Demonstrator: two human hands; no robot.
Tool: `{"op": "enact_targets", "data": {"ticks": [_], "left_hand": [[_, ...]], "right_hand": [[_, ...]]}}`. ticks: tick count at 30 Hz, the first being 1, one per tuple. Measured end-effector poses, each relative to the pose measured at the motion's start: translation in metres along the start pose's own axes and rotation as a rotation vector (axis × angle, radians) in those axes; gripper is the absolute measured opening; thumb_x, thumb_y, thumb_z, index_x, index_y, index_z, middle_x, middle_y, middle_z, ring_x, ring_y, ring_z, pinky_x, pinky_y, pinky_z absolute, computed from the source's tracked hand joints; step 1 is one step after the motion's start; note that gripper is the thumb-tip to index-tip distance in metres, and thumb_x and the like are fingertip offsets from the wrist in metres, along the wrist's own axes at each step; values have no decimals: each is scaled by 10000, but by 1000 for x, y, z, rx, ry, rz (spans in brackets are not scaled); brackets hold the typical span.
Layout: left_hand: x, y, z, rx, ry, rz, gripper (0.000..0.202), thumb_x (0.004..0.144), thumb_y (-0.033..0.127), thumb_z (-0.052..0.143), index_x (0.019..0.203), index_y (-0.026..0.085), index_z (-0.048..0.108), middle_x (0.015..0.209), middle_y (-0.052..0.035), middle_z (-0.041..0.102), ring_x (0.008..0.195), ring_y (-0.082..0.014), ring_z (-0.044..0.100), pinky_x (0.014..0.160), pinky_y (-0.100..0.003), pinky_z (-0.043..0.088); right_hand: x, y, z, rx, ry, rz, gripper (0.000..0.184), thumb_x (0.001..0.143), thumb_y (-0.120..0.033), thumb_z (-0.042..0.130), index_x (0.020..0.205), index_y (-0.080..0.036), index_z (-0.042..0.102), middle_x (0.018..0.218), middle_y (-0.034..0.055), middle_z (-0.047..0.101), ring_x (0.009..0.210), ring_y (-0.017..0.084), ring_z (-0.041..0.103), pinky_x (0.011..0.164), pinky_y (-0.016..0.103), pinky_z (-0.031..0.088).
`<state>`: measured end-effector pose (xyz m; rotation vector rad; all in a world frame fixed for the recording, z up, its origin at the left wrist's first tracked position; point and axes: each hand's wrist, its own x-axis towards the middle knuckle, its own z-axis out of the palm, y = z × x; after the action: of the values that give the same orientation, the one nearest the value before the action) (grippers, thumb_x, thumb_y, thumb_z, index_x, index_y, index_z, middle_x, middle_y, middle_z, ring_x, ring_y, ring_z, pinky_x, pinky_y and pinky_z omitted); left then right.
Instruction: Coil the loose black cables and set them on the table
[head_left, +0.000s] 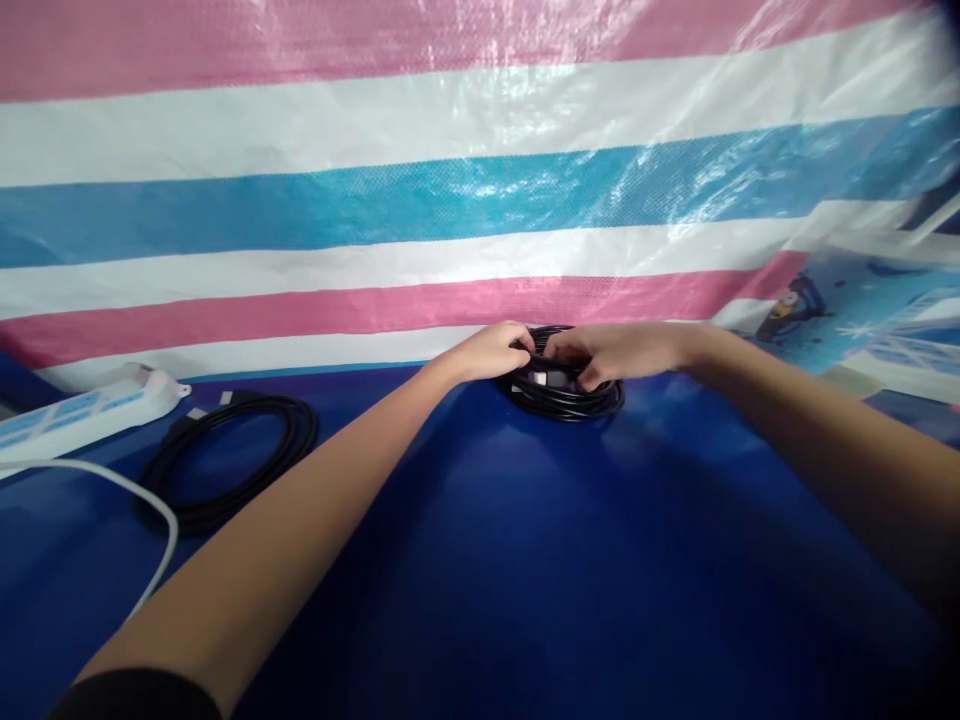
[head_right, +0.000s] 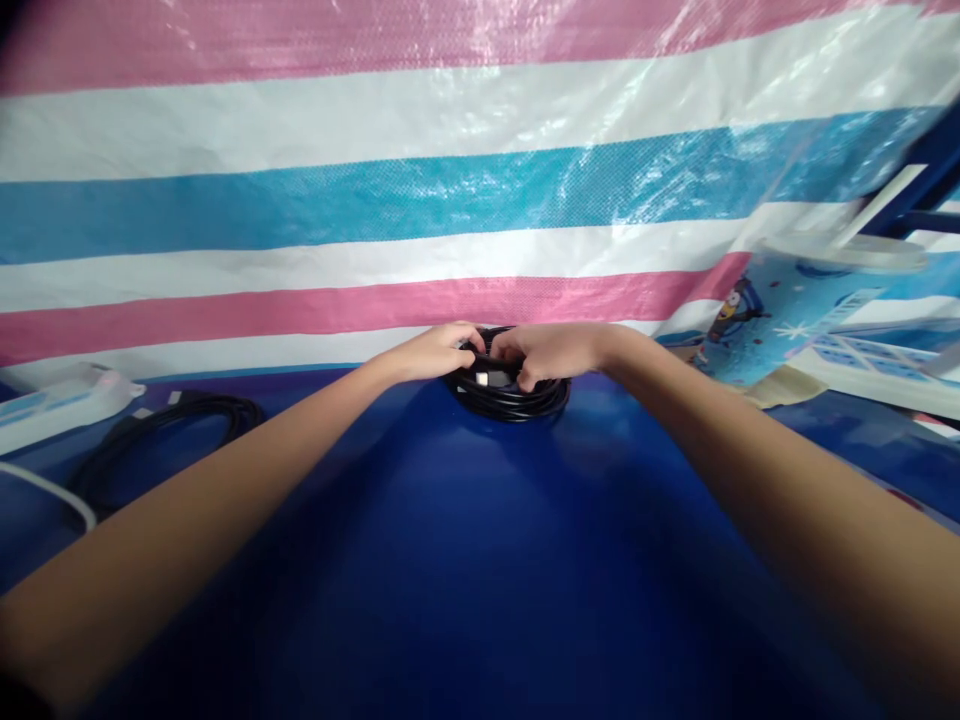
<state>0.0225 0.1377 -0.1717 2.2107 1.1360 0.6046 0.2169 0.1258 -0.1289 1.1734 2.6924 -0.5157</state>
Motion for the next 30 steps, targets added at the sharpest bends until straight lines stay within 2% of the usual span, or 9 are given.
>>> {"op": "enact_targets", "data": {"ticks": [2, 6, 10, 15, 20, 23, 25, 27, 30], "left_hand": [[-1, -3, 0, -23, 5, -12, 281, 755, 136, 426, 956, 156, 622, 976, -49, 628, 847, -153, 560, 772, -298, 446], [-2, -8, 9, -53, 61, 7, 210, 895, 227, 422, 937, 133, 605, 986, -58, 623, 904, -154, 573, 839, -344, 461], [-3, -8, 24, -11, 172, 48, 256, 924, 333, 457, 928, 121, 601, 1042, -73, 607, 1040, -180, 551, 955, -411, 425], [-22, -1, 30, 46, 318, 66, 312, 967, 306, 320, 921, 148, 585, 1121, -80, 590, 1101, -163, 520, 1016, -366, 384], [-86, 18, 34, 91, 357, 40, 341, 976, 350, 256, 1082, 204, 545, 1224, -45, 583, 1141, -121, 531, 1007, -260, 403], [-136, 26, 27, 167, 390, -4, 370, 969, 382, 280, 1229, 204, 475, 1370, -55, 490, 1288, -129, 427, 1097, -279, 330], [-170, 22, 12, 241, 364, -29, 364, 959, 395, 299, 1205, 230, 510, 1309, -36, 547, 1228, -135, 487, 1081, -294, 354], [-205, 11, -7, 331, 334, -68, 325, 927, 397, 376, 1115, 232, 584, 1222, -29, 605, 1212, -171, 497, 1106, -344, 321], [-253, -15, -35, 422, 373, -206, 391, 899, 423, 405, 1138, 169, 582, 1223, -108, 601, 1186, -259, 514, 1076, -459, 336]], "right_hand": [[-4, -1, -2, 58, -10, -21, 261, 764, -130, 504, 1005, -120, 605, 941, 42, 638, 771, 127, 582, 633, 193, 438], [-5, -14, 8, 76, 21, -33, 323, 882, -359, 411, 1050, -170, 611, 988, 57, 647, 826, 167, 613, 667, 224, 458], [-2, -38, 35, -67, 180, 66, 549, 841, -471, 516, 1257, -115, 477, 1057, 161, 634, 897, 274, 624, 759, 331, 453], [-2, -47, 57, -198, 330, 129, 523, 876, -512, 454, 1156, -75, 529, 947, 186, 654, 864, 338, 635, 723, 381, 441], [-12, -39, 50, -199, 472, 43, 556, 865, -622, 428, 1007, -124, 631, 966, 136, 656, 873, 271, 628, 748, 342, 457], [-20, -42, 53, -190, 675, 36, 583, 897, -574, 414, 1242, -121, 543, 1115, 155, 617, 1043, 295, 574, 887, 401, 440], [-26, -52, 63, -180, 845, 31, 616, 923, -503, 410, 1389, -102, 382, 1265, 179, 526, 1196, 305, 473, 1000, 446, 377], [-31, -68, 79, -177, 963, -7, 569, 944, -422, 393, 1395, -79, 345, 1343, 197, 447, 1297, 300, 363, 1077, 473, 299], [-35, -98, 107, -201, 941, -153, 454, 941, -345, 414, 1327, -106, 422, 1363, 171, 442, 1352, 280, 298, 1114, 481, 264]]}}
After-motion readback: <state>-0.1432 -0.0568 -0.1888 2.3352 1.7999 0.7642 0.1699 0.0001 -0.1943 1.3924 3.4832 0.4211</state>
